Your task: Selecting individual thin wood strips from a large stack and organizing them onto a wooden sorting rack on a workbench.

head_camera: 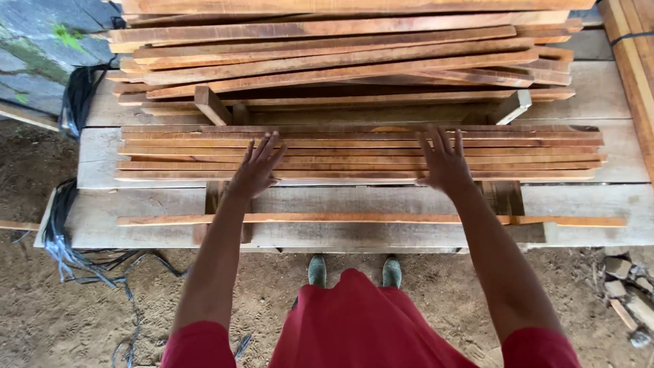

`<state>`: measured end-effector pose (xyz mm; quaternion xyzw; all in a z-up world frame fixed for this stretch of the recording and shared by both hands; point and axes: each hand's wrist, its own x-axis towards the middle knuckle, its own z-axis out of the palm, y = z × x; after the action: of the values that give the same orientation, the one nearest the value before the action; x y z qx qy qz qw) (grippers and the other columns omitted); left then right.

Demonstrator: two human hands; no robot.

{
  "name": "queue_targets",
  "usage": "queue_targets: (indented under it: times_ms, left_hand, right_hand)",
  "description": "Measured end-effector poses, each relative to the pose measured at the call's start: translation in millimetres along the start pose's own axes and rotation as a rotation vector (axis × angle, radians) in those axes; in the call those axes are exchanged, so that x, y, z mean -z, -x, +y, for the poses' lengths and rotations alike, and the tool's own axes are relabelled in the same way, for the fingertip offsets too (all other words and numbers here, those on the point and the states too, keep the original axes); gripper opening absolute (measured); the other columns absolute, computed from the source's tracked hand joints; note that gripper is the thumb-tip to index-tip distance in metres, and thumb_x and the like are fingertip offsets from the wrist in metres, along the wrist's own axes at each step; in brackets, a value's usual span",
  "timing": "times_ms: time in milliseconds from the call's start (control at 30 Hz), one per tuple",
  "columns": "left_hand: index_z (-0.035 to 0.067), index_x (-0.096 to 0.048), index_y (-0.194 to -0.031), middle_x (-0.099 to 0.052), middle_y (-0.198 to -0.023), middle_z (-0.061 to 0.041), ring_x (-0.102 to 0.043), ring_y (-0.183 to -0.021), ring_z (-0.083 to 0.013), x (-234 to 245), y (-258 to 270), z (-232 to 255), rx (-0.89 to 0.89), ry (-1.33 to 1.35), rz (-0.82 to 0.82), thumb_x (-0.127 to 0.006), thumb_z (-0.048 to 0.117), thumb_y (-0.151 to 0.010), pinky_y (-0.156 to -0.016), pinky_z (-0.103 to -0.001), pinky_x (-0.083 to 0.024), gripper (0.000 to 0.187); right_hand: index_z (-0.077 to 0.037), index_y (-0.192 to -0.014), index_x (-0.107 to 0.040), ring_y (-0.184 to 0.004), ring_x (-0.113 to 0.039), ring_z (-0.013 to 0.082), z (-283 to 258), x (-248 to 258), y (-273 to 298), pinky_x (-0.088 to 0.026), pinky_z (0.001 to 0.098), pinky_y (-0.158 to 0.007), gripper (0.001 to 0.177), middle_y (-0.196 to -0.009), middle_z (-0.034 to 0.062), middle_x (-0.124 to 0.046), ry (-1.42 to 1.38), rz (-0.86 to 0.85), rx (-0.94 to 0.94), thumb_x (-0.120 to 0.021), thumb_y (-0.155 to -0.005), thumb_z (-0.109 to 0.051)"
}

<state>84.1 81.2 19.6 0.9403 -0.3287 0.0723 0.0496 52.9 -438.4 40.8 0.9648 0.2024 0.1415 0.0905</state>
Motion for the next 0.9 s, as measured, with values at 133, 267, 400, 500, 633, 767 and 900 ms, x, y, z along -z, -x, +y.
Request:
queue_targets:
  times_ms: [133,267,400,500,633,767,900]
  left_hand:
    - [0.014,-0.031,-0.164,-0.017,-0.173,-0.019,-0.018,-0.159,-0.0344,-24,-31,3,-0.041,0.056,-0.018,-0.076,0.067,-0.066,-0.121,-0.067,-0.012,0.12]
    - [0.021,-0.031,-0.164,-0.029,-0.168,-0.016,-0.028,-0.155,-0.0338,-33,-44,14,0.019,-0.067,-0.002,-0.08,0.076,-0.043,-0.124,-0.067,-0.015,0.141]
    - [0.021,-0.037,-0.161,-0.033,-0.168,-0.013,-0.034,-0.153,-0.0332,-28,-45,14,-0.047,-0.12,0.08,-0.085,0.071,-0.038,-0.124,-0.066,-0.019,0.141]
    - [0.022,-0.045,-0.156,-0.04,-0.165,-0.01,-0.036,-0.152,-0.0344,-26,-48,14,-0.068,-0.113,0.094,-0.078,0.082,-0.049,-0.123,-0.066,-0.021,0.127]
    - [0.022,-0.042,-0.158,-0.038,-0.166,-0.01,-0.035,-0.152,-0.0343,-21,-49,16,-0.091,-0.149,0.071,-0.078,0.081,-0.052,-0.123,-0.065,-0.02,0.127]
    - [0.029,-0.041,-0.157,-0.033,-0.168,-0.004,-0.03,-0.156,-0.0262,-18,-43,22,0.025,-0.08,-0.033,-0.084,0.069,-0.045,-0.127,-0.061,-0.018,0.127]
    - [0.035,-0.029,-0.164,-0.022,-0.172,-0.004,-0.024,-0.158,-0.0266,-38,-34,26,0.157,-0.043,-0.072,-0.086,0.061,-0.049,-0.126,-0.065,-0.016,0.131]
  right_hand:
    - [-0.018,-0.166,-0.023,-0.158,-0.018,0.0417,-11,0,-30,-0.001,0.0718,-0.124,0.141,-0.171,0.0244,-0.021,-0.26,-0.336,0.023,-0.096,-0.05,-0.05]
    - [-0.02,-0.165,-0.025,-0.161,-0.015,0.037,-9,-31,-28,-0.004,0.0612,-0.13,0.139,-0.171,0.0181,-0.021,-0.239,-0.256,0.099,-0.087,-0.048,-0.064]
    - [-0.015,-0.157,-0.044,-0.154,-0.031,0.0402,-5,-47,-26,-0.012,0.0613,-0.13,0.127,-0.164,0.0198,-0.037,-0.324,-0.012,0.153,-0.08,-0.048,-0.069]
    - [-0.018,-0.159,-0.042,-0.153,-0.033,0.0435,-4,-37,-30,-0.016,0.0637,-0.128,0.128,-0.162,0.0214,-0.04,-0.324,-0.011,0.165,-0.085,-0.045,-0.057]
    - [-0.019,-0.161,-0.038,-0.154,-0.031,0.0426,-5,-35,-30,-0.015,0.0635,-0.128,0.129,-0.165,0.0201,-0.036,-0.328,0.013,0.166,-0.084,-0.047,-0.058]
    - [-0.027,-0.163,-0.029,-0.16,-0.016,0.035,-6,-43,-27,-0.004,0.0559,-0.132,0.134,-0.171,0.0117,-0.022,-0.307,-0.217,0.083,-0.082,-0.046,-0.064]
    - [-0.039,-0.165,-0.017,-0.162,-0.001,0.0275,-10,-46,-26,0.005,0.054,-0.132,0.14,-0.176,0.0015,-0.005,-0.312,-0.419,-0.076,-0.085,-0.046,-0.065]
